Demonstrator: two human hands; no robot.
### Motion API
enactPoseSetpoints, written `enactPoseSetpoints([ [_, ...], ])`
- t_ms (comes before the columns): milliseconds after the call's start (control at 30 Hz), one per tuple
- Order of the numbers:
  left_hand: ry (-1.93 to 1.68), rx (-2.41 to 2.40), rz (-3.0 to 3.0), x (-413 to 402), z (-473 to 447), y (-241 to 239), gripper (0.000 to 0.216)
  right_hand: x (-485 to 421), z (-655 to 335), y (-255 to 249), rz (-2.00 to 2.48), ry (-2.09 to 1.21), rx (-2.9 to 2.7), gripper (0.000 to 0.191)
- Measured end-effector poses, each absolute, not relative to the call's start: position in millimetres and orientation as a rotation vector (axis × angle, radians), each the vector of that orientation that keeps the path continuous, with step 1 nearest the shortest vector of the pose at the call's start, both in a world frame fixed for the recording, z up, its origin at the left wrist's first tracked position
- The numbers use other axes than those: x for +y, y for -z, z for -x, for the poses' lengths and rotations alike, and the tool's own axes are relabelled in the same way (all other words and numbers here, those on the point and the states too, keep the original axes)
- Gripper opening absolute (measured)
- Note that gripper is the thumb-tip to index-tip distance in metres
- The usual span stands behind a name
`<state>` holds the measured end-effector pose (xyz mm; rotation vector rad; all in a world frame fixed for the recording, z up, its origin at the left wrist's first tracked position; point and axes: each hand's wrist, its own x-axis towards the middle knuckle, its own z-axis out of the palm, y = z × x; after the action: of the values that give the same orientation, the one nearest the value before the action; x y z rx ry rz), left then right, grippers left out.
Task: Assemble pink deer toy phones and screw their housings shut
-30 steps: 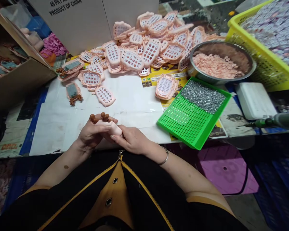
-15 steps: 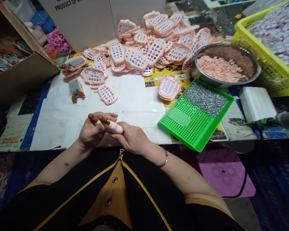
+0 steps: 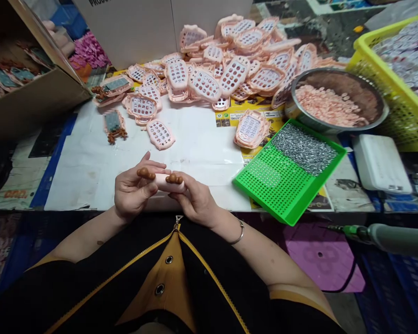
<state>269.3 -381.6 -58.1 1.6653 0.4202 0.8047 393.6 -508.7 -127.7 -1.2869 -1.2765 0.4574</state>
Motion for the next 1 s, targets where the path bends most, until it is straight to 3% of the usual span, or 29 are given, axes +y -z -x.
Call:
enactPoseSetpoints([
  [100,-0.798,0.428,-1.731,-384,-273,54,0.016,-506,-390,131,1.293,-0.594,-1.081,0.041],
  [300,-0.552,0.565,-1.929,-384,-285,65,0.052,-495,-391,127,1.110,-0.996,-0.567,0.050],
  [533,-0.653,0.593,-2.085,-393,-289,59,0.025,-495,-385,126,1.021,-1.093,-0.370,0.059],
  [767,-0.297,0.571,-1.281,-367,-300,70,0.056,-480,-406,105,1.210,-1.037,-0.658,0.053],
  [900,-0.418,0.517,-0.792,-360,-304,75,0.063,-473,-406,88,1.454,-0.884,-0.992,0.063],
  [1000,-0.515,0.488,-0.746,-363,-303,76,0.062,-471,-393,82,1.526,-0.841,-1.128,0.049],
])
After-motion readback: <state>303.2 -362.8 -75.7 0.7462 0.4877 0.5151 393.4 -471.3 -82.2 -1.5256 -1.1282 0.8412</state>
